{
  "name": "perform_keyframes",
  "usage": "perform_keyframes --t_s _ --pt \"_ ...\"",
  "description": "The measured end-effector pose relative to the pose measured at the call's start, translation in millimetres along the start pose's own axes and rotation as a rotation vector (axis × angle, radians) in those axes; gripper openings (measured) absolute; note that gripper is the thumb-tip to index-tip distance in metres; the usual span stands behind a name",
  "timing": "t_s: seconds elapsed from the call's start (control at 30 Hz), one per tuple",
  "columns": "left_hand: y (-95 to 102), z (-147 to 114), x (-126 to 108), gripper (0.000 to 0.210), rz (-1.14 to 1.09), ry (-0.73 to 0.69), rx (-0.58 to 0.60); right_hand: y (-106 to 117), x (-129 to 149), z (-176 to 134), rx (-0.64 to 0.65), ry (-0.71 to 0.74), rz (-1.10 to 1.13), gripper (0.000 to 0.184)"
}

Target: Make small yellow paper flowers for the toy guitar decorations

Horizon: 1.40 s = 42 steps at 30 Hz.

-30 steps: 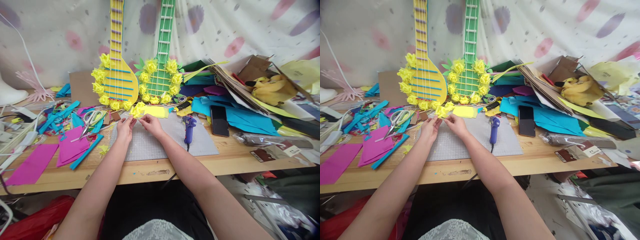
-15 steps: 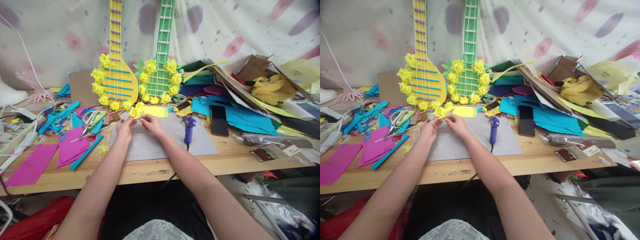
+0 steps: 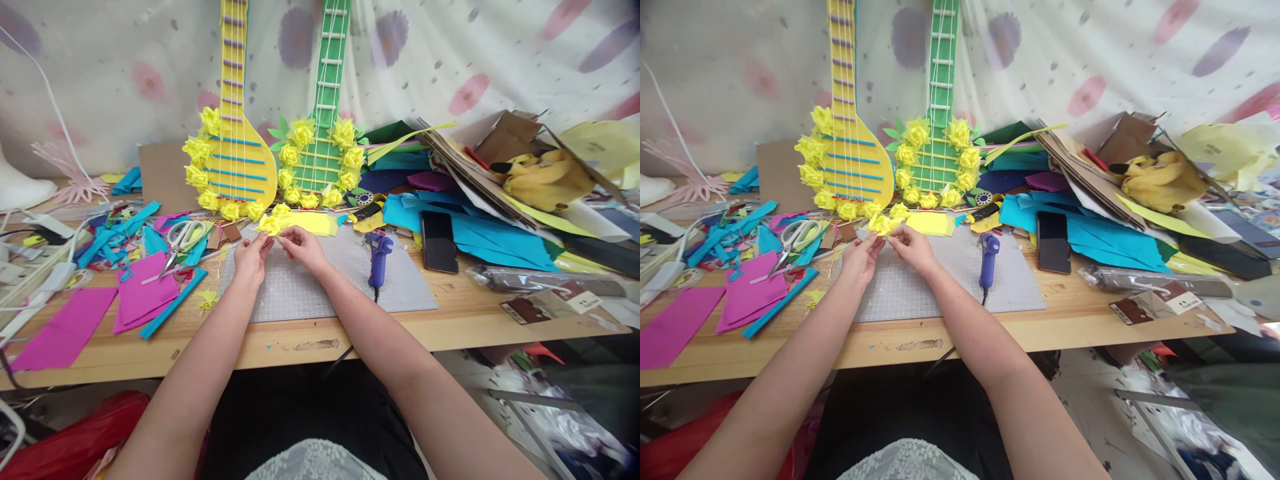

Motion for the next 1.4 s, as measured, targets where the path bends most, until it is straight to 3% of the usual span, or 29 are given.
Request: perform_keyframes --t_s 0.27,0.73,1.1,1.27,1.4 --pt "-7.4 -2.0 4.9 0.025 -0.050 0.070 0.107 7.8 -2.9 0.4 -0.035 -0.052 -0.020 0.022" --pt "-7.6 -5.3 0.6 0.026 0.007 0.058 0.060 10.6 10.2 -2.1 0.024 -0.021 -0.465 0.028" --pt "-6.7 -4.4 -1.5 0.029 -0.007 0.014 0.038 4.2 6.3 -3.3 0.008 0.013 -0.283 0.018" --pt "-4.5 -5.4 5.2 0.020 -0.046 0.106 0.030 8.5 5.9 -3.3 -0.015 0.008 -0.330 0.016" --pt "-3.1 -4.3 2.5 0.021 0.001 0.082 0.020 10.6 10.5 -4.1 -0.010 0.005 -0.404 0.016"
Point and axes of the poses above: each hand's wrist, its own z-axis towards the middle knuckle, its own y-axis out of the back of the hand, x = y × z, the point moved 6 cm from there along z, towards the middle knuckle, and after that the axes turned 14 degrees about x, right-handed, at the moved point
